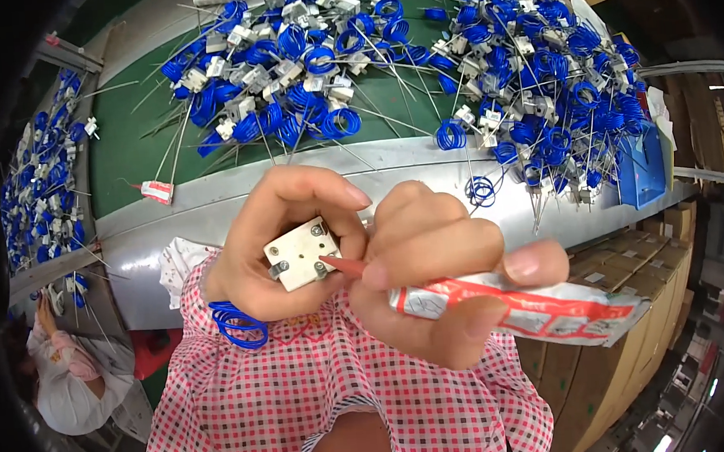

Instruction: Applying sealant or adhesive from a tube to small electronic components on an assembly line.

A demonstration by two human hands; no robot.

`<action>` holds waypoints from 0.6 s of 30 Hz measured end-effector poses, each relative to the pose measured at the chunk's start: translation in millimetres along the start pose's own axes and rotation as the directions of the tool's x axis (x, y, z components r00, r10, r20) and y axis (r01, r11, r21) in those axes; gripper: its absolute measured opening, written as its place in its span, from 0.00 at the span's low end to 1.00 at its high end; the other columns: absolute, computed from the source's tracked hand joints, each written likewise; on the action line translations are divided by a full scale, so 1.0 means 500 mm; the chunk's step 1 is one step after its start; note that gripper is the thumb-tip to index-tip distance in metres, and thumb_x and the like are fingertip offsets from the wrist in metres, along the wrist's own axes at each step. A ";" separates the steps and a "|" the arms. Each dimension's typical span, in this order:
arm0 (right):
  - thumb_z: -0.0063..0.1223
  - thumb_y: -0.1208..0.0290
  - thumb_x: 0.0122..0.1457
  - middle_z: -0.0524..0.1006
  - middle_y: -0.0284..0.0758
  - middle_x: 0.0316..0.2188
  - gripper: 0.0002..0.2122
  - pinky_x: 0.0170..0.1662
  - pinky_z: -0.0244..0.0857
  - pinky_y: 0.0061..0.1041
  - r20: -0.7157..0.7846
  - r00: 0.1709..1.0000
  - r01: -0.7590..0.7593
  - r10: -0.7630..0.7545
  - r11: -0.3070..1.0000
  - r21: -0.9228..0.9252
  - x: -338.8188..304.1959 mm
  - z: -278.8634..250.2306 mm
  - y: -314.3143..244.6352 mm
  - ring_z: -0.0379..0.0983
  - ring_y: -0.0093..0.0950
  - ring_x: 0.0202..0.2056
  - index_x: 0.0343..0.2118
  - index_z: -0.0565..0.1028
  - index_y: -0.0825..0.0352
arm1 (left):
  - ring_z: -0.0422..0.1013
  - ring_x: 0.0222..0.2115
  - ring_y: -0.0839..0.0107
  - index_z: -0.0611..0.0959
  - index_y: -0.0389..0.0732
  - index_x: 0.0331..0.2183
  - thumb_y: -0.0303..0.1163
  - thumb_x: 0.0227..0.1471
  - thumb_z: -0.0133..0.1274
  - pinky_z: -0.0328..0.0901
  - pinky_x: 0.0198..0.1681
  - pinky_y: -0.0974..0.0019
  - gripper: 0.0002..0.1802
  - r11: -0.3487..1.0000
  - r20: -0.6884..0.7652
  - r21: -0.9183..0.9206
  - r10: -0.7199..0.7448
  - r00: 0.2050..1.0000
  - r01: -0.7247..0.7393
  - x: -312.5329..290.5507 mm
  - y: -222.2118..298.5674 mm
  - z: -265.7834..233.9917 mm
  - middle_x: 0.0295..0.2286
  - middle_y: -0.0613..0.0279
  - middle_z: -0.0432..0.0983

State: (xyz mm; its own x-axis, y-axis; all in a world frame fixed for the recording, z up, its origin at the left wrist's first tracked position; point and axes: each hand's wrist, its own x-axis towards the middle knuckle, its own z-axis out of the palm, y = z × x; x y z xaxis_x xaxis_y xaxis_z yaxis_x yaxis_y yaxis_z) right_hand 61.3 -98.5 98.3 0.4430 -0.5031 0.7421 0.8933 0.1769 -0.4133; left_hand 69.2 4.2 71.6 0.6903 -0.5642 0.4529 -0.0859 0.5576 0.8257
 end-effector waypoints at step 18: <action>0.32 0.62 0.58 0.62 0.32 0.13 0.16 0.16 0.51 0.18 0.165 0.984 -0.087 0.065 0.988 0.131 -0.008 -0.005 0.001 0.53 0.20 0.13 0.40 0.61 0.71 | 0.67 0.21 0.79 0.60 0.29 0.43 0.14 0.39 0.46 0.59 0.21 0.77 0.26 0.996 0.021 -0.063 0.069 0.997 -0.067 -0.002 -0.015 -0.008 0.23 0.56 0.69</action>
State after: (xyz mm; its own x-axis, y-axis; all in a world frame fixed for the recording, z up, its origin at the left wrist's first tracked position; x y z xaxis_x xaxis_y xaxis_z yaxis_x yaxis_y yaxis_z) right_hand 59.6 -98.5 93.9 0.5063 -0.3440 0.7907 0.8537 0.3294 -0.4033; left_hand 72.0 3.1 63.7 0.6678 -0.5370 0.5155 -0.0866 0.6318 0.7703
